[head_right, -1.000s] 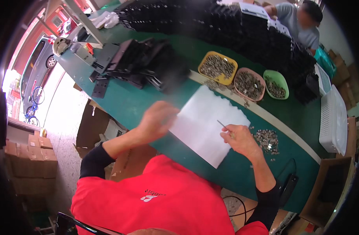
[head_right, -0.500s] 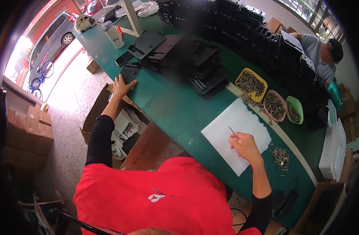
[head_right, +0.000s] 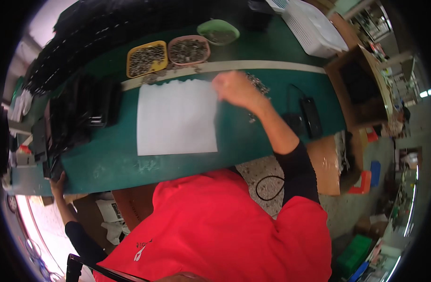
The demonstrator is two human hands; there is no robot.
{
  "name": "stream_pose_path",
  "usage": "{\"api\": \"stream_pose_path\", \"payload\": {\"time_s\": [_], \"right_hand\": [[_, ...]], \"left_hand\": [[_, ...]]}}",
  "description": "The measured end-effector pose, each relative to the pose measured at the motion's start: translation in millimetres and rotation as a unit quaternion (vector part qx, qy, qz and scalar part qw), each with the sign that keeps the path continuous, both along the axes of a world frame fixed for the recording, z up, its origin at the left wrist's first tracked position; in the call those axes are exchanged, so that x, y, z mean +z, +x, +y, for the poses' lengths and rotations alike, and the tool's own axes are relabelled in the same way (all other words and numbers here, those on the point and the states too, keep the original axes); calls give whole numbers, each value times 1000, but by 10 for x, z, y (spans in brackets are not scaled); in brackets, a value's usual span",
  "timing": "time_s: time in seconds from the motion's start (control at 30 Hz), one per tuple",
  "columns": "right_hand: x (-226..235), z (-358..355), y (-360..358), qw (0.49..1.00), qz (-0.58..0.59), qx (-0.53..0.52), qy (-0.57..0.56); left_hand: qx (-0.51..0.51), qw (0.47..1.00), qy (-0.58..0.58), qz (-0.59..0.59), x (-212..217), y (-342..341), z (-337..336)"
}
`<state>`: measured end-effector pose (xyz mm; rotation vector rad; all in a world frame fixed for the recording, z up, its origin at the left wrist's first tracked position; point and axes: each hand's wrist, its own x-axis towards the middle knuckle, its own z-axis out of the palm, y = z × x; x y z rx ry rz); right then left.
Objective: The person uses a screwdriver to fasten screws into a black rectangular electronic device placed on a white foam sheet. They repeatedly pick up screws from a nearby tray, insert them into the device, and tighten them. The person handles multiple similar devices, moving them aside after assembly.
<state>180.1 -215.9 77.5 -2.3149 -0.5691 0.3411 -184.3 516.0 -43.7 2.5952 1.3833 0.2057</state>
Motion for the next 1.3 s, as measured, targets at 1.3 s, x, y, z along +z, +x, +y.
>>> {"api": "stream_pose_path", "payload": {"time_s": [1.3], "right_hand": [[-567,-190,187,993,-102,-45,33]], "left_hand": [[-479,866,-131,-67,764,2045,-5730]]}}
